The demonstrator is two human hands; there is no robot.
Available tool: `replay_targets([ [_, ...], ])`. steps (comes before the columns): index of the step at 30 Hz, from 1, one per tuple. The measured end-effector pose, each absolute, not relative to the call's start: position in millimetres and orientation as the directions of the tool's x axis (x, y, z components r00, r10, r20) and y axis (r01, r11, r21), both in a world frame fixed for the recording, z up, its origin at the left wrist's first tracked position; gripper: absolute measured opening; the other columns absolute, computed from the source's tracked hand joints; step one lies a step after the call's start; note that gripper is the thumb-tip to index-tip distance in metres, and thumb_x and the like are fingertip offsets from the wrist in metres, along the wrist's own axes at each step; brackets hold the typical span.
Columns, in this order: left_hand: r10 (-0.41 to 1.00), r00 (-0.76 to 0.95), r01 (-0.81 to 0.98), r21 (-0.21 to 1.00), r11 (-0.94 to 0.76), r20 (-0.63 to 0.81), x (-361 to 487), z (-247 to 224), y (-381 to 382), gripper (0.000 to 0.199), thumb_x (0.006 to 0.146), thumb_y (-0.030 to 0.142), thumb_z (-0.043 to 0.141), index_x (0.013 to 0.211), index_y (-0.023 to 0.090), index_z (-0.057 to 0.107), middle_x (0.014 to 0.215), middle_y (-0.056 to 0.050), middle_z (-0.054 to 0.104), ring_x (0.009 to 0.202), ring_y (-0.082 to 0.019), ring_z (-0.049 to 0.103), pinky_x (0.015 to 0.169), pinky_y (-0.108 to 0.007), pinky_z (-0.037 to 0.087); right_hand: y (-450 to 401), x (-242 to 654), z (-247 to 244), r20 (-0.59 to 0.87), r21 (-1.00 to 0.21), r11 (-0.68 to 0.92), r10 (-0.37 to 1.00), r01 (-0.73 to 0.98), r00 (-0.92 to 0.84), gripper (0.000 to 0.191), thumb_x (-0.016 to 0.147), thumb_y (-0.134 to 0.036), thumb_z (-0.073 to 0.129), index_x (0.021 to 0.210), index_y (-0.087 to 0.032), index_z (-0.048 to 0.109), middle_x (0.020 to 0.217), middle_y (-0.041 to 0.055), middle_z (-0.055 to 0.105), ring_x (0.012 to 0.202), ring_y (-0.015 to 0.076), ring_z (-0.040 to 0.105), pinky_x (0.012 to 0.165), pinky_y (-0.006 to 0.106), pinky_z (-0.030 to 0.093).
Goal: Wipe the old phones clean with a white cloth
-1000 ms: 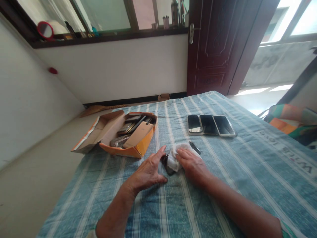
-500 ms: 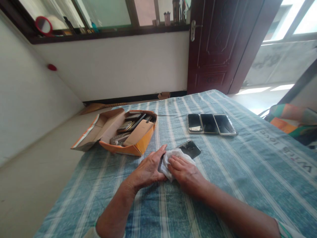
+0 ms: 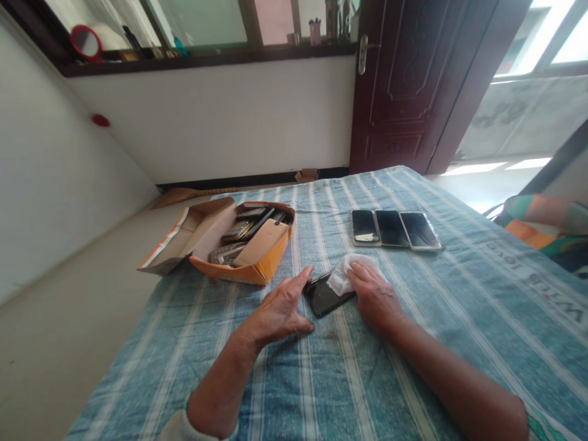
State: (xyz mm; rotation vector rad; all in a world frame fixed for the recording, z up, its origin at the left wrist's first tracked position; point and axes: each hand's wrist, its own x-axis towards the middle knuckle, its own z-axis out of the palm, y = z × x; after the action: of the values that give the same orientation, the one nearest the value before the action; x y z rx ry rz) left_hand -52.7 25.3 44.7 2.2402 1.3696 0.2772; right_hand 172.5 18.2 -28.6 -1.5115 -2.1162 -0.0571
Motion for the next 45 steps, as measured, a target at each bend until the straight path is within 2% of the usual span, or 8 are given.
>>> replay_targets([
  [8,0.870,0.488,0.758,0.528,-0.382,-0.071,-54,43,29,0.101,0.057,0.024,0.073,0.146,0.020,0.027,0.131,-0.011,0.057,0.117,-0.029,0.055,0.102,-0.042,0.042,19,148,-21,0.505,-0.263,0.622,0.740,0.737,-0.445,0.037,0.087,-0.004,0.042,0.115,-0.015,0.064,0.124,0.0131,0.062,0.122,0.0254,0.052,0.104,0.044,0.042],
  [12,0.879,0.469,0.784,0.499,-0.369,-0.087,-53,41,30,0.102,0.056,0.025,0.072,0.146,0.015,0.027,0.128,-0.014,0.057,0.115,-0.030,0.057,0.099,-0.040,0.045,13,137,-14,0.500,-0.250,0.747,0.645,0.616,-0.578,0.030,0.090,-0.011,0.047,0.114,-0.013,0.064,0.121,0.0120,0.064,0.121,0.0226,0.052,0.108,0.039,0.039],
  [19,0.864,0.496,0.775,0.492,-0.397,-0.084,-57,39,31,0.100,0.058,0.027,0.071,0.146,0.018,0.026,0.131,-0.012,0.055,0.115,-0.027,0.056,0.100,-0.038,0.043,-1,141,-16,0.491,-0.242,0.777,0.615,0.581,-0.617,0.030,0.091,-0.013,0.047,0.115,-0.015,0.064,0.123,0.0103,0.063,0.123,0.0209,0.052,0.108,0.037,0.039],
  [24,0.873,0.480,0.792,0.472,-0.387,-0.090,-54,42,28,0.101,0.057,0.029,0.073,0.146,0.018,0.027,0.130,-0.012,0.056,0.117,-0.029,0.055,0.101,-0.041,0.043,1,152,-20,0.532,-0.163,0.687,0.665,0.708,-0.524,0.027,0.092,-0.012,0.045,0.105,-0.014,0.068,0.116,0.0116,0.066,0.114,0.0239,0.058,0.103,0.040,0.045],
  [27,0.887,0.453,0.825,0.421,-0.376,-0.096,-47,45,24,0.099,0.058,0.029,0.074,0.145,0.016,0.030,0.133,-0.015,0.054,0.120,-0.031,0.052,0.101,-0.043,0.042,9,162,-23,0.531,-0.179,0.587,0.733,0.789,-0.425,0.031,0.089,-0.006,0.043,0.103,-0.013,0.068,0.116,0.0133,0.066,0.114,0.0247,0.058,0.101,0.040,0.046],
  [35,0.912,0.402,0.890,0.266,-0.370,-0.078,-31,47,17,0.085,0.066,0.036,0.070,0.141,0.016,0.036,0.138,-0.013,0.051,0.125,-0.030,0.048,0.101,-0.041,0.043,29,189,-31,0.515,-0.408,0.354,0.850,0.841,-0.108,0.043,0.081,-0.001,0.038,0.102,-0.019,0.070,0.116,0.0071,0.067,0.112,0.0225,0.060,0.097,0.035,0.048],
  [40,0.920,0.385,0.899,0.255,-0.357,-0.072,-29,48,18,0.080,0.070,0.035,0.068,0.141,0.015,0.036,0.136,-0.013,0.053,0.123,-0.029,0.050,0.101,-0.038,0.042,34,195,-32,0.533,-0.571,0.349,0.846,0.743,0.012,0.043,0.080,-0.007,0.038,0.103,-0.020,0.071,0.117,0.0059,0.067,0.111,0.0242,0.061,0.098,0.038,0.048],
  [45,0.919,0.392,0.890,0.268,-0.370,-0.033,-27,45,20,0.077,0.067,0.027,0.069,0.138,0.014,0.041,0.126,-0.012,0.061,0.114,-0.028,0.057,0.096,-0.037,0.045,40,197,-31,0.564,-0.676,0.388,0.820,0.627,0.100,0.041,0.080,-0.008,0.040,0.100,-0.023,0.073,0.113,0.0029,0.070,0.105,0.0203,0.065,0.097,0.036,0.049],
])
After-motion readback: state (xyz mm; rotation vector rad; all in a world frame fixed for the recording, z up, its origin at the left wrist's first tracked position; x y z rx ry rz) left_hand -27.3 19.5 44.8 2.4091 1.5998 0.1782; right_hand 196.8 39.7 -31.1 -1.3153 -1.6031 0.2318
